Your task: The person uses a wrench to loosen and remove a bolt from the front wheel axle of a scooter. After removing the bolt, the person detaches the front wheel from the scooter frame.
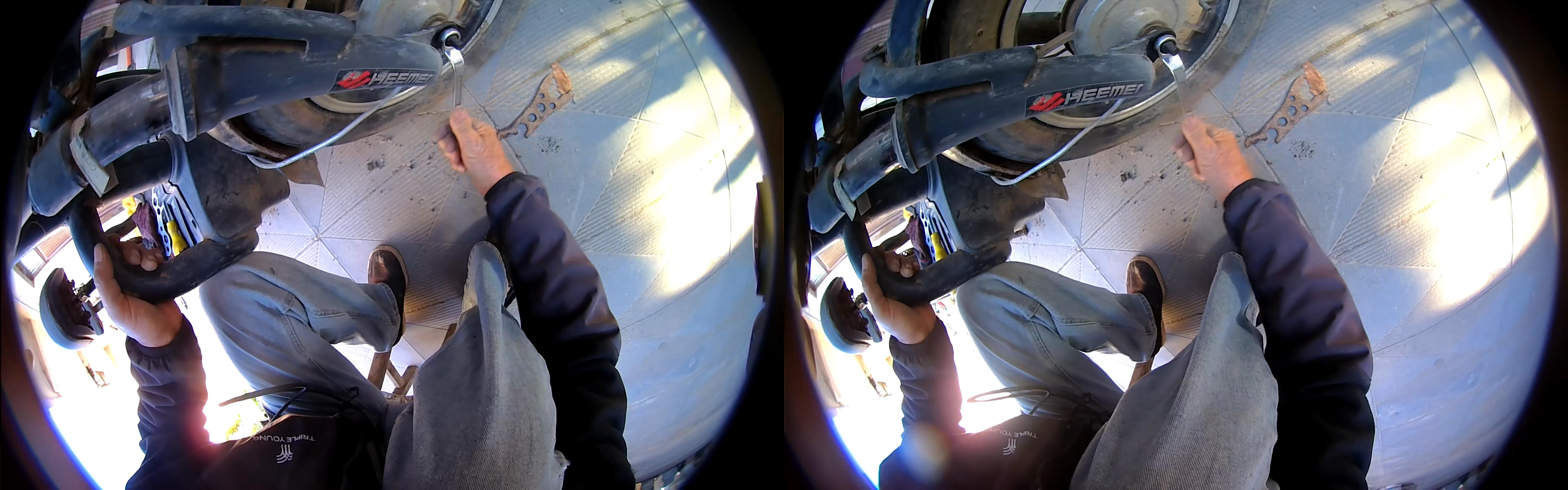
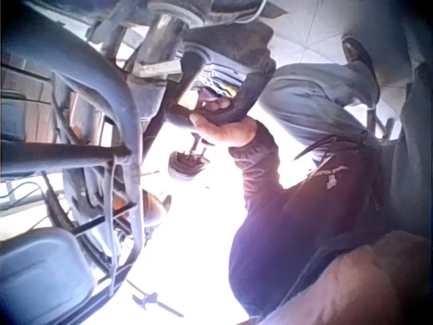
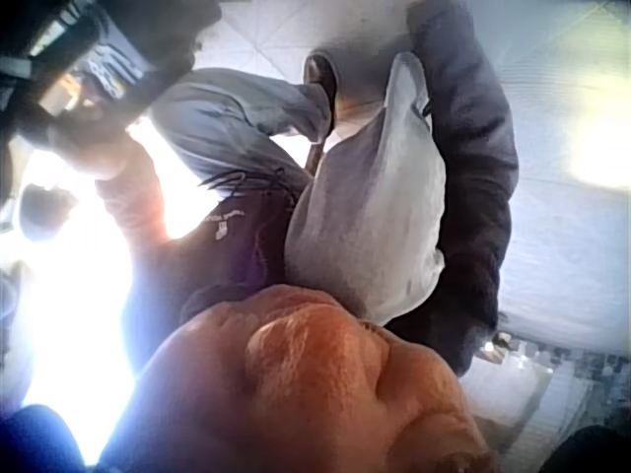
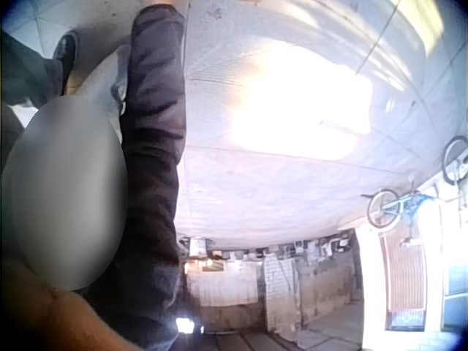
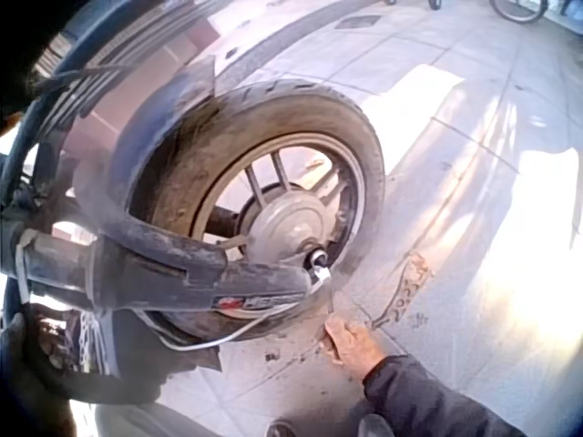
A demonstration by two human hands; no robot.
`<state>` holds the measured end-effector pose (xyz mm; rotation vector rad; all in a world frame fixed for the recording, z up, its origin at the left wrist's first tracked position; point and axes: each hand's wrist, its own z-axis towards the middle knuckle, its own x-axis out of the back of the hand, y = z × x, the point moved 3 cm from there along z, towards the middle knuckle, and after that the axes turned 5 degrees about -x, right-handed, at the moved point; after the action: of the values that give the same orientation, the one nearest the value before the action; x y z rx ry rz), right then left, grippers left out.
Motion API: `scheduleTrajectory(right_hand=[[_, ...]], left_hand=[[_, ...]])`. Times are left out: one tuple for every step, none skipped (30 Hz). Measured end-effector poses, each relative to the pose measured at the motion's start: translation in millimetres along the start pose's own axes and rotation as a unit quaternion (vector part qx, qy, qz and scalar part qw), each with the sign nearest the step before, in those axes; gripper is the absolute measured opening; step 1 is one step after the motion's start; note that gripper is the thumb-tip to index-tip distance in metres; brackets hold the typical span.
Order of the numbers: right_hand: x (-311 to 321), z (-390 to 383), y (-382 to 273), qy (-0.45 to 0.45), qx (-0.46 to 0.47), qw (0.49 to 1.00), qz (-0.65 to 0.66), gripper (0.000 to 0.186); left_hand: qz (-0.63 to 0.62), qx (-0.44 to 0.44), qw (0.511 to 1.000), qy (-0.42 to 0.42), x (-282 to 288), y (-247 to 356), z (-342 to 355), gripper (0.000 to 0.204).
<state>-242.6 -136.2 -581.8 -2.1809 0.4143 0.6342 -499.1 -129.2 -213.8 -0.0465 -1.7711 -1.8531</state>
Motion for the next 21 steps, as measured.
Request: scheduleTrajectory(right_hand=[[-8.3,-3.7,0.9,-0.011,-0.008,1.0,0.023,0.059],[-14.8,-7.1,1.9,-0.023,-0.015,0.999,0.046,0.061],[-19.0,-9.7,3.1,-0.03,-0.024,0.997,0.061,0.061],[-22.3,-11.9,4.3,-0.037,-0.034,0.996,0.077,0.062],[-25.9,-14.2,5.2,-0.044,-0.043,0.994,0.093,0.062],[-30.1,-17.9,4.9,-0.052,-0.059,0.991,0.111,0.063],[-34.6,-22.6,2.7,-0.06,-0.076,0.987,0.129,0.064],[-39.5,-27.0,1.2,-0.069,-0.093,0.982,0.147,0.064],[-44.8,-30.3,0.3,-0.083,-0.101,0.978,0.164,0.065],[-50.6,-33.4,-0.3,-0.097,-0.109,0.973,0.182,0.066],[-57.3,-37.0,-1.7,-0.11,-0.116,0.967,0.199,0.067],[-67.9,-43.0,-6.4,-0.124,-0.135,0.956,0.229,0.068],[-80.6,-51.0,-15.3,-0.137,-0.153,0.944,0.259,0.069],[-91.2,-58.6,-24.2,-0.15,-0.17,0.93,0.289,0.07],[-100.3,-64.4,-31.8,-0.199,-0.178,0.904,0.335,0.069],[-101.0,-64.8,-32.6,-0.21,-0.169,0.902,0.336,0.067],[-101.1,-65.3,-33.9,-0.22,-0.16,0.902,0.336,0.065],[-101.3,-65.8,-35.1,-0.23,-0.152,0.9,0.337,0.063],[-100.8,-66.6,-35.9,-0.218,-0.139,0.918,0.3,0.059],[-100.3,-68.2,-37.4,-0.206,-0.126,0.934,0.262,0.055],[-99.6,-68.9,-38.4,-0.194,-0.112,0.948,0.224,0.051]], left_hand=[[0.002,-0.001,1.0,-0.001,-1.2,0.2,-0.2,0.024],[0.005,-0.002,1.0,-0.002,-2.3,0.8,-0.5,0.024],[0.007,-0.004,1.0,-0.003,-2.8,1.0,-0.7,0.024],[0.006,-0.004,1.0,-0.003,-1.6,0.5,-0.5,0.024],[0.005,-0.003,1.0,-0.002,0.9,-0.3,0.2,0.024],[0.004,-0.003,1.0,-0.001,2.2,-0.7,0.7,0.024],[0.004,-0.004,1.0,-0.002,2.2,-0.6,0.9,0.024],[0.006,-0.005,1.0,-0.002,2.3,-0.5,0.9,0.024],[0.007,-0.006,1.0,-0.003,2.3,-0.4,0.9,0.024],[0.001,-0.004,1.0,-0.007,0.7,0.2,0.2,0.023],[-0.006,-0.001,1.0,-0.012,-2.0,1.0,-0.9,0.022],[-0.011,0.001,1.0,-0.016,-3.3,1.4,-1.4,0.022],[-0.014,0.003,1.0,-0.013,-2.5,1.0,-1.3,0.021],[-0.018,0.004,1.0,-0.01,-1.7,0.6,-1.0,0.021],[-0.022,0.006,1.0,-0.007,-1.1,0.4,-0.7,0.021],[-0.02,0.006,1.0,-0.004,-0.8,0.4,-0.7,0.021],[-0.019,0.007,1.0,-0.002,-1.0,0.2,-0.7,0.021],[-0.018,0.008,1.0,0.001,-0.9,0.0,-0.7,0.021],[-0.02,0.006,1.0,-0.004,-0.3,-0.1,-0.4,0.021],[-0.022,0.005,1.0,-0.008,0.7,0.1,-0.4,0.021],[-0.023,0.003,1.0,-0.012,1.5,0.5,-0.7,0.021]])
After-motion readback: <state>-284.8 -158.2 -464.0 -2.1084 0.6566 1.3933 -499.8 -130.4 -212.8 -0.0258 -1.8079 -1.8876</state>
